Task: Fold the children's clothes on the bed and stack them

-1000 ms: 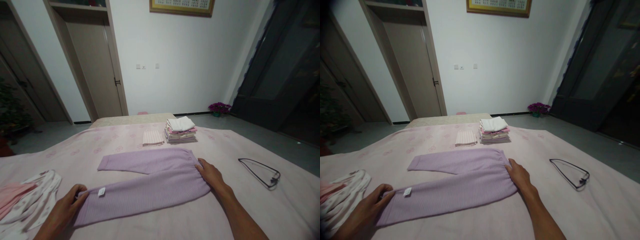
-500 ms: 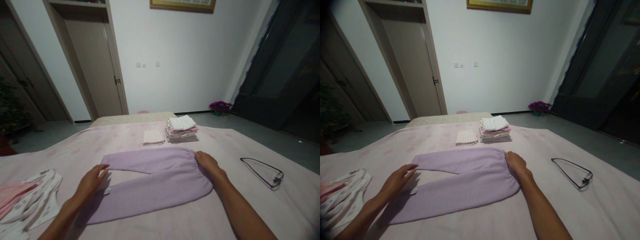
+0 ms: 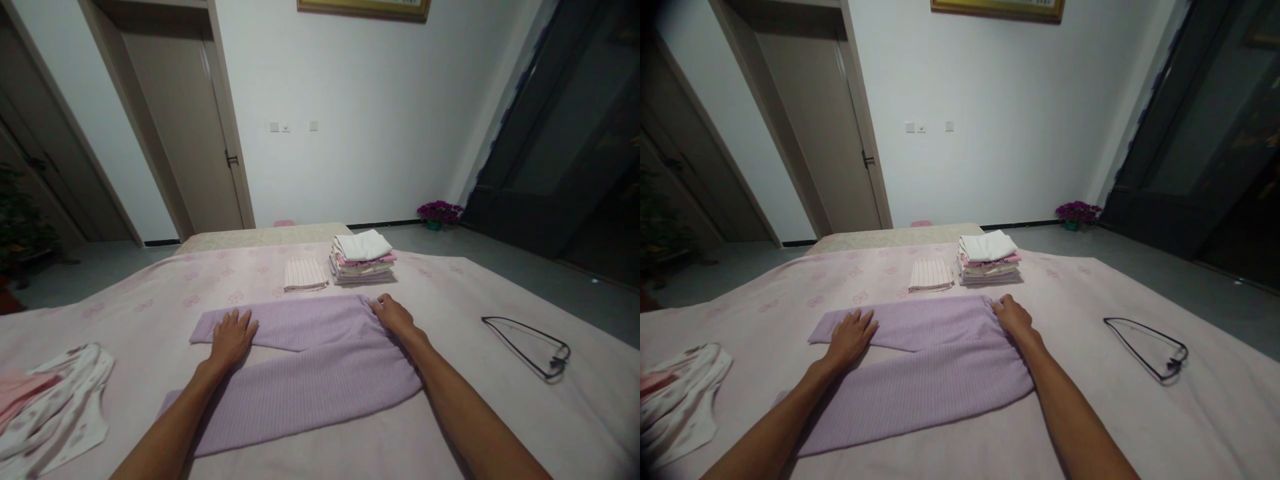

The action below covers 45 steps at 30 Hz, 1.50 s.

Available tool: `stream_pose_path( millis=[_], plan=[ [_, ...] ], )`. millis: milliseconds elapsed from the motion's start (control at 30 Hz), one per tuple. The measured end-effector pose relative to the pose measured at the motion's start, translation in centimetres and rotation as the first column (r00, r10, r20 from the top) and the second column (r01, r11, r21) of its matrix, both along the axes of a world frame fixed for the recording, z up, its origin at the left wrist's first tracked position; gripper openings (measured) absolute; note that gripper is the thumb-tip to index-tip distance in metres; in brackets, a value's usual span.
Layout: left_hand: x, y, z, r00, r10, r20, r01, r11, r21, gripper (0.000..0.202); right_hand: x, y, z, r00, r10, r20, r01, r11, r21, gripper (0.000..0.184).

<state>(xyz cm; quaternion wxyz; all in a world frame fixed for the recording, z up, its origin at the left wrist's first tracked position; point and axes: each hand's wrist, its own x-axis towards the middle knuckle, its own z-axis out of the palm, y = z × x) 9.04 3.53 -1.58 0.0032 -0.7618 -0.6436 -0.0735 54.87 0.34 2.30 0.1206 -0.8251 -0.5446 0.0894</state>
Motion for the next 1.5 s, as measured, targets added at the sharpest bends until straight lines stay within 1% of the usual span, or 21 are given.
stream_pose_path(
  millis=[100, 233, 333, 467, 533, 633, 700, 767, 833, 900, 967, 1000, 1033, 1100, 1200, 1300, 1500],
  plan=[
    [0.5, 0.2, -0.4, 0.995, 0.091, -0.038, -0.091, 0.996, 0.004, 0.061, 0.3, 0.3, -0.1, 1.000, -0.017, 0.012, 0.017, 1.000, 0.011, 0.043],
    [0.3, 0.5, -0.3, 0.994, 0.109, -0.033, -0.108, 0.994, 0.012, 0.064, 1.2, 0.4, -0.1, 0.994, -0.100, 0.046, 0.098, 0.994, 0.037, 0.044],
    [0.0, 0.7, -0.2, 0.992, 0.124, -0.028, -0.124, 0.992, 0.012, 0.067, 1.3, 0.4, -0.3, 0.988, -0.128, 0.082, 0.126, 0.992, 0.029, 0.042],
    [-0.2, 1.0, -0.4, 0.992, 0.128, -0.024, -0.127, 0.991, 0.033, 0.067, 0.9, 0.4, -0.4, 0.988, -0.109, 0.107, 0.107, 0.994, 0.020, 0.042],
    [-0.4, 1.2, -0.4, 0.993, 0.121, -0.013, -0.121, 0.992, 0.038, 0.065, 0.9, 0.4, -0.1, 0.991, -0.091, 0.096, 0.091, 0.996, 0.005, 0.044],
    [-1.0, 0.9, -0.1, 0.995, 0.095, 0.018, -0.095, 0.995, 0.003, 0.062, 0.9, -0.1, 0.7, 0.992, -0.083, 0.091, 0.084, 0.997, 0.003, 0.050],
    [-1.3, 0.1, 0.3, 0.996, 0.081, 0.040, -0.081, 0.997, -0.005, 0.059, 0.5, -1.0, 1.2, 0.989, -0.081, 0.124, 0.076, 0.996, 0.043, 0.051],
    [-1.3, -1.4, 0.5, 0.996, 0.052, 0.076, -0.055, 0.998, 0.038, 0.054, -0.5, -2.4, 1.4, 0.982, -0.036, 0.185, 0.016, 0.994, 0.108, 0.055],
    [-0.9, -3.4, 0.4, 0.991, -0.046, 0.127, 0.032, 0.993, 0.110, 0.050, -1.8, -4.1, 1.2, 0.970, 0.044, 0.239, -0.082, 0.985, 0.152, 0.057],
    [-0.3, -5.6, 0.1, 0.967, -0.194, 0.163, 0.165, 0.971, 0.173, 0.050, -3.2, -5.8, 0.6, 0.956, 0.129, 0.264, -0.176, 0.971, 0.162, 0.058],
    [0.2, -7.7, -0.3, 0.939, -0.305, 0.159, 0.274, 0.943, 0.188, 0.051, -4.2, -7.1, -0.5, 0.944, 0.184, 0.273, -0.232, 0.961, 0.153, 0.059],
    [0.4, -8.6, -0.5, 0.936, -0.322, 0.144, 0.296, 0.939, 0.173, 0.051, -4.5, -7.5, -1.1, 0.941, 0.197, 0.275, -0.242, 0.960, 0.143, 0.059],
    [0.4, -9.3, -0.6, 0.941, -0.315, 0.125, 0.296, 0.944, 0.147, 0.051, -4.6, -7.9, -1.7, 0.940, 0.197, 0.277, -0.241, 0.962, 0.132, 0.060],
    [0.2, -10.2, -0.8, 0.961, -0.266, 0.080, 0.259, 0.962, 0.089, 0.051, -4.5, -8.2, -2.8, 0.941, 0.181, 0.286, -0.221, 0.969, 0.113, 0.060],
    [-0.5, -10.6, -0.8, 0.977, -0.213, 0.022, 0.212, 0.976, 0.046, 0.054, -3.9, -8.2, -3.9, 0.935, 0.168, 0.312, -0.215, 0.969, 0.124, 0.059],
    [-1.3, -10.5, -0.6, 0.979, -0.204, -0.004, 0.204, 0.978, 0.037, 0.055, -3.6, -8.2, -4.2, 0.925, 0.173, 0.337, -0.233, 0.961, 0.149, 0.057],
    [-1.7, -10.4, -0.9, 0.981, -0.193, 0.029, 0.191, 0.980, 0.050, 0.054, -3.9, -8.5, -3.7, 0.922, 0.178, 0.343, -0.247, 0.954, 0.171, 0.052]
  ],
)
